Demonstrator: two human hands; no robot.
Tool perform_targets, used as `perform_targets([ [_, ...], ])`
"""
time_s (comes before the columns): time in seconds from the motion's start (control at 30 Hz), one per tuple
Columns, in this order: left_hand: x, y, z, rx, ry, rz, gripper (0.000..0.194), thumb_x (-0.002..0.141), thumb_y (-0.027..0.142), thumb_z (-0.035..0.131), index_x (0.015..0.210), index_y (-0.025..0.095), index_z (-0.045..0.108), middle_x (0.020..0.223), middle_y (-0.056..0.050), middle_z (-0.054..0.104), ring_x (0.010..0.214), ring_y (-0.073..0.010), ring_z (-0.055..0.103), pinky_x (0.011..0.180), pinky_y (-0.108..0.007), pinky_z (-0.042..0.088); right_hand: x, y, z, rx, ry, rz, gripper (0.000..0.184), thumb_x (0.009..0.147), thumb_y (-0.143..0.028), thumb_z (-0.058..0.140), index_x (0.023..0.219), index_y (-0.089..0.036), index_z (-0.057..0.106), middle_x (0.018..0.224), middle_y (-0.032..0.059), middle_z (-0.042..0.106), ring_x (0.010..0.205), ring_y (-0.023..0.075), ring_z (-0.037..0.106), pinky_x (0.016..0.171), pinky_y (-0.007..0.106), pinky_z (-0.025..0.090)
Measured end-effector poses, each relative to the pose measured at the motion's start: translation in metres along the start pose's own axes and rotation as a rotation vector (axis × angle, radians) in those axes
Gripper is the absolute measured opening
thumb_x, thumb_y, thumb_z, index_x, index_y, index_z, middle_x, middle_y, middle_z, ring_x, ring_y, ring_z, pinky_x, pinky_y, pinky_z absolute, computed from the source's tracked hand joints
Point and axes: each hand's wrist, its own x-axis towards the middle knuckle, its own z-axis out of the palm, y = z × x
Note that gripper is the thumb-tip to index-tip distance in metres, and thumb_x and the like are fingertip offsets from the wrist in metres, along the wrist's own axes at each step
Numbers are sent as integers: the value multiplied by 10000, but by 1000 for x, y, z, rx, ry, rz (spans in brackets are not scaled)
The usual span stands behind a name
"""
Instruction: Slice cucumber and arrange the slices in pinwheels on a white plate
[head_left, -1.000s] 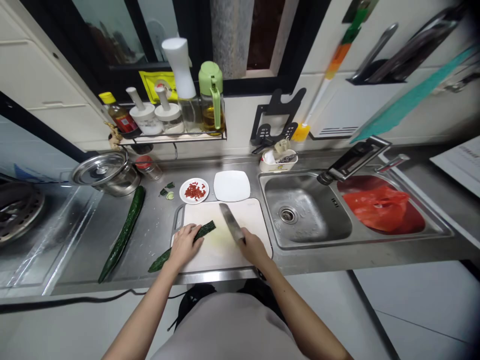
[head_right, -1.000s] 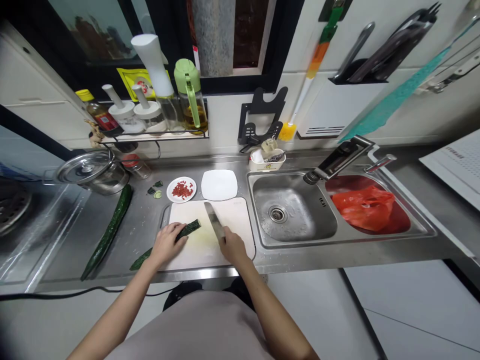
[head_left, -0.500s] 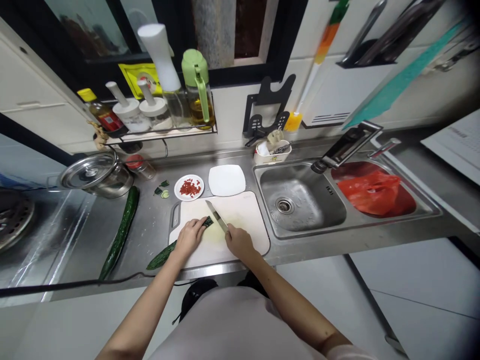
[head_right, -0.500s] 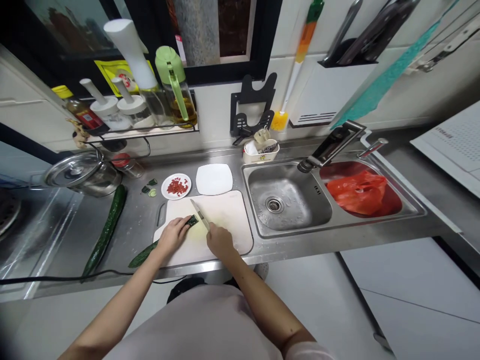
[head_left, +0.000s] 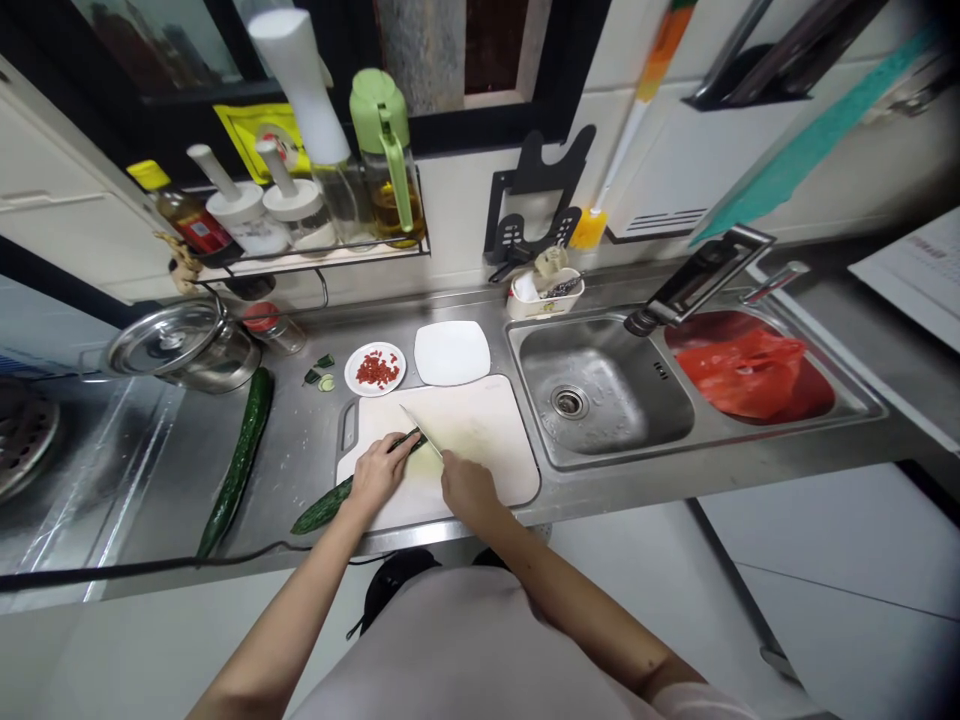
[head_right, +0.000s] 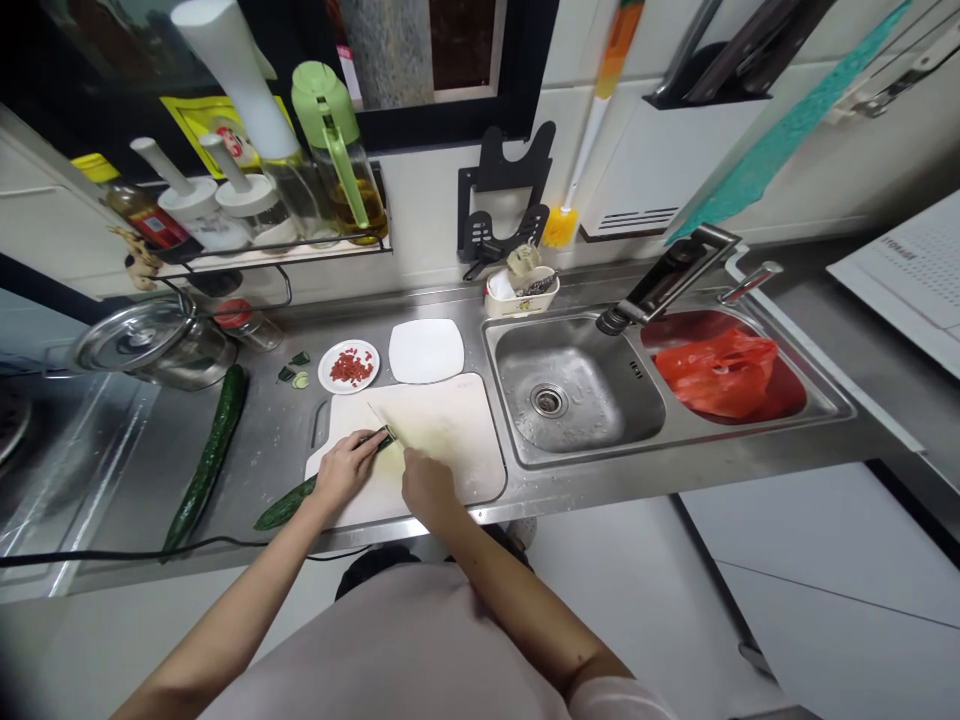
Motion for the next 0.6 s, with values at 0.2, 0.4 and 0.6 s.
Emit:
perform_targets([
  [0.2, 1, -4, 4, -6, 45, 43, 419, 933, 257, 442, 1323, 364, 550, 1205, -35, 620, 1019, -201, 570, 859, -311, 468, 1, -10, 2, -11, -45, 29, 329, 912, -113, 316, 1177, -138, 510, 890, 138, 684, 884, 261, 678, 736, 342, 499],
  [0.4, 4, -12, 9, 6, 100, 153, 408, 926, 230, 455, 1314, 294, 567, 1166, -71, 622, 1037, -216, 543, 908, -365, 472, 4, -20, 3, -36, -79, 35, 348, 892, -89, 375, 1224, -107, 477, 889, 151, 684, 916, 243, 684, 755, 309, 510],
  [0.6, 4, -14, 10, 4, 115, 189, 391, 925, 225, 455, 1293, 266, 581, 1177, -86, 608, 1051, -224, 535, 906, -377, 483, 5, -22, -1, -54, -116, 54, 378, 898, -84, 381, 1265, -117, 465, 922, 158, 690, 920, 249, 687, 748, 319, 520],
])
